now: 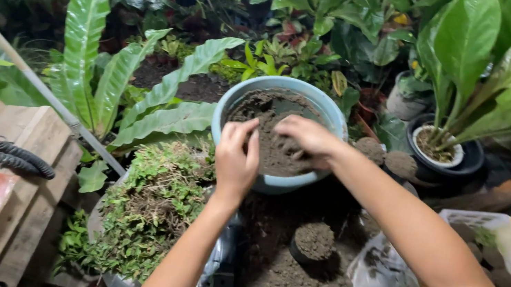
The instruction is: The person scoops soil from a large blue basin and uses a black plastic mold to form round soil pellets. They press the soil into the mold, remove the formed pellet, and place it on a plastic sheet or into a white crate. The process is repeated multiple times.
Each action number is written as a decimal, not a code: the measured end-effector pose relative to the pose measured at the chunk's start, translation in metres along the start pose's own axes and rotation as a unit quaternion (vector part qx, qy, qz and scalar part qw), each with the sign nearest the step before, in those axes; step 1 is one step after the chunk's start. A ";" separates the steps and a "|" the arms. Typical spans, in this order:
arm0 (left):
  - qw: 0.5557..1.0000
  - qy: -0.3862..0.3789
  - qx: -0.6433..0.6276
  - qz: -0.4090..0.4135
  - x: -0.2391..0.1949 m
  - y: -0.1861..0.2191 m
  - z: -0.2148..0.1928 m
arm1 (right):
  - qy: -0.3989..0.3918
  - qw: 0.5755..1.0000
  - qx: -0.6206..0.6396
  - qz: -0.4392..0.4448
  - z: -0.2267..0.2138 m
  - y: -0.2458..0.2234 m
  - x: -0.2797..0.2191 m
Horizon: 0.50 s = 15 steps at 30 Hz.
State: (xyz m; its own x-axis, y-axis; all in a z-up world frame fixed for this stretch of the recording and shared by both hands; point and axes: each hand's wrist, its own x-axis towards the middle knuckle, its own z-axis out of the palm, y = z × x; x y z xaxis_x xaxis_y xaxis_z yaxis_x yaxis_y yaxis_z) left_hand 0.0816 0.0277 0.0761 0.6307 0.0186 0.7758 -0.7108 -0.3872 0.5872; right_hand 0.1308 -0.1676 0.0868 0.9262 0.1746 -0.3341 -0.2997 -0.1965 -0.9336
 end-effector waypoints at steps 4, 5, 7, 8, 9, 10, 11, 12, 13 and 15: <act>0.997 -0.037 -0.054 -0.040 -0.051 0.034 -0.008 | 0.063 0.990 0.118 -0.043 -0.054 0.025 -0.033; 0.991 -0.075 -0.073 -0.082 -0.067 0.039 -0.010 | 0.071 0.981 0.169 -0.065 -0.061 0.030 -0.048; 0.979 -0.120 -0.094 -0.132 -0.096 0.042 -0.010 | 0.086 0.968 0.222 -0.076 -0.069 0.042 -0.077; 0.974 -0.152 -0.094 -0.137 -0.109 0.039 -0.010 | 0.108 0.957 0.261 -0.067 -0.069 0.049 -0.092; 0.969 -0.182 -0.093 -0.141 -0.122 0.036 -0.009 | 0.130 0.944 0.298 -0.061 -0.069 0.053 -0.105; 0.966 -0.188 -0.095 -0.147 -0.136 0.027 -0.006 | 0.134 0.943 0.301 -0.053 -0.069 0.078 -0.104; 0.964 -0.207 -0.079 -0.145 -0.148 0.017 -0.001 | 0.143 0.949 0.274 -0.067 -0.070 0.099 -0.102; 0.962 -0.227 -0.062 -0.142 -0.161 0.008 0.003 | 0.151 0.954 0.248 -0.081 -0.071 0.120 -0.101; 0.961 -0.229 -0.063 -0.146 -0.165 0.007 0.005 | 0.152 0.953 0.249 -0.077 -0.059 0.130 -0.103; 0.948 -0.262 -0.054 -0.175 -0.173 0.006 0.009 | 0.159 0.957 0.238 -0.037 -0.033 0.150 -0.106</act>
State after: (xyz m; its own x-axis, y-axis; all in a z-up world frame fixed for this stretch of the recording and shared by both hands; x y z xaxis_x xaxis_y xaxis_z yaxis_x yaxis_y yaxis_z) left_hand -0.0291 0.0143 -0.0569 0.8814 -0.3427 0.3251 -0.4399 -0.3446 0.8293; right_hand -0.0044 -0.2479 -0.0141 0.9488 -0.1467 -0.2798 -0.2314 0.2805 -0.9316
